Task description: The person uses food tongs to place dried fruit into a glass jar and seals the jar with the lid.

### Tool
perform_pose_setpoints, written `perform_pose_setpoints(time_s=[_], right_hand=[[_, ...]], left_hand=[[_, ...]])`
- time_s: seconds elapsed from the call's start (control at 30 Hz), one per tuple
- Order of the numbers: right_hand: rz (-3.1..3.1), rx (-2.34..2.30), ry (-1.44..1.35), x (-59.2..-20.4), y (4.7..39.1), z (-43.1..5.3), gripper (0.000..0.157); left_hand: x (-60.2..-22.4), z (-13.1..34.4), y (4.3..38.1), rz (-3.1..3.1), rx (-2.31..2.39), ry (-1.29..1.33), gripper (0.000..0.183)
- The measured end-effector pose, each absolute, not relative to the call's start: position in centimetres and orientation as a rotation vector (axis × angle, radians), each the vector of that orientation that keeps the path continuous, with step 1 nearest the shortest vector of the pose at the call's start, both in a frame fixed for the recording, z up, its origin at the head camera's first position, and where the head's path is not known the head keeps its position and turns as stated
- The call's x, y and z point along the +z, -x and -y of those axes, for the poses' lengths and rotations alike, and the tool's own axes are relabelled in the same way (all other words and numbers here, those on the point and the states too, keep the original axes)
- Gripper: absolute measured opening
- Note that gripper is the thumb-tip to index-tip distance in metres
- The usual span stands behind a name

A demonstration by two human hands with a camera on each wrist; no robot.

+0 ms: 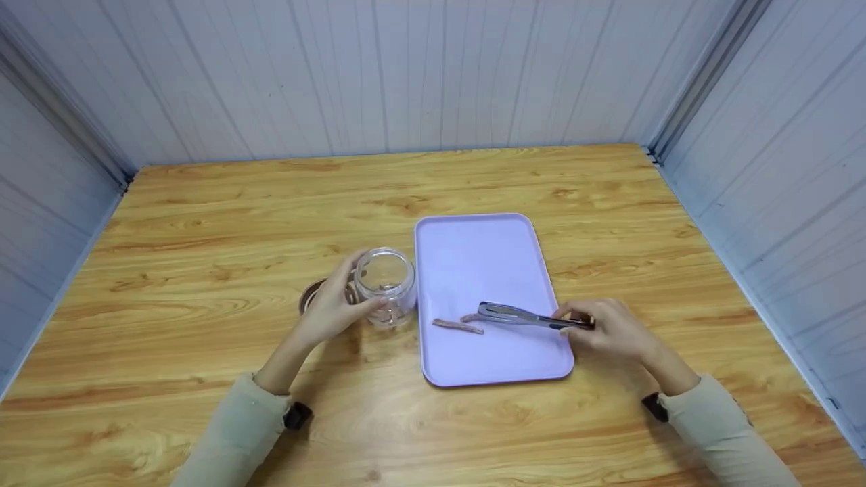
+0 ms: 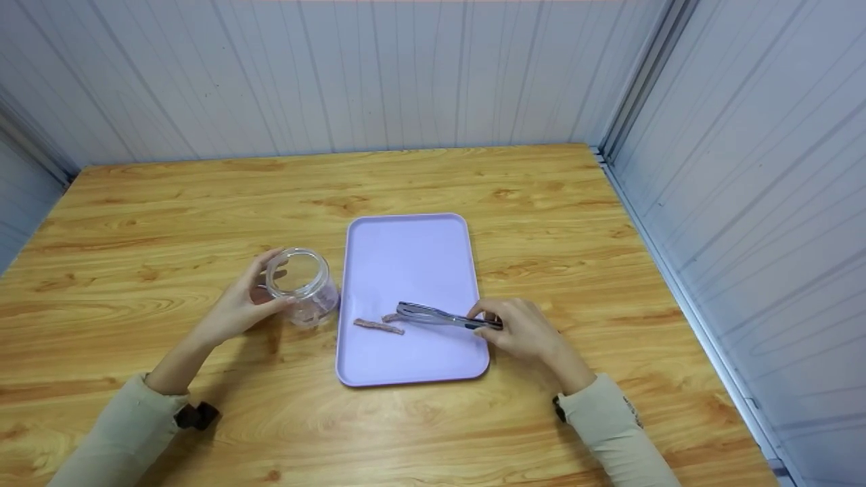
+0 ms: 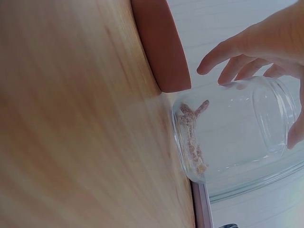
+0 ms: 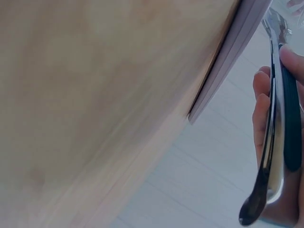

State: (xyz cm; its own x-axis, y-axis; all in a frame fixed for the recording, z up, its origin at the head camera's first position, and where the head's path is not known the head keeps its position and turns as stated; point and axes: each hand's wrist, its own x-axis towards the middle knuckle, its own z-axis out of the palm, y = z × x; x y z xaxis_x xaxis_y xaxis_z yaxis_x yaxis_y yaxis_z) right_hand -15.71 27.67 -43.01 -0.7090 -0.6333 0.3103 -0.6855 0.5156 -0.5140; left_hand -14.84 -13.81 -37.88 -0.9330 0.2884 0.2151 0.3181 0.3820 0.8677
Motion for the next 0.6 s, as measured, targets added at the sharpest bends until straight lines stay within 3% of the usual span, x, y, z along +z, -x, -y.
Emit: perform_pose_setpoints(time_s=[0.3, 0.6], right_hand=[[2.676, 1.036, -1.106, -41.8, 16.0, -28.1, 0.023], [2.572, 1.068, -1.169, -37.1, 15.3, -26.9, 0.021]], left_hand=[[-37.9, 13.8, 14.8, 2.599, -1.617, 0.551, 0.073], [-37.8, 13.8, 14.8, 2.617, -1.627, 0.543, 0.073]])
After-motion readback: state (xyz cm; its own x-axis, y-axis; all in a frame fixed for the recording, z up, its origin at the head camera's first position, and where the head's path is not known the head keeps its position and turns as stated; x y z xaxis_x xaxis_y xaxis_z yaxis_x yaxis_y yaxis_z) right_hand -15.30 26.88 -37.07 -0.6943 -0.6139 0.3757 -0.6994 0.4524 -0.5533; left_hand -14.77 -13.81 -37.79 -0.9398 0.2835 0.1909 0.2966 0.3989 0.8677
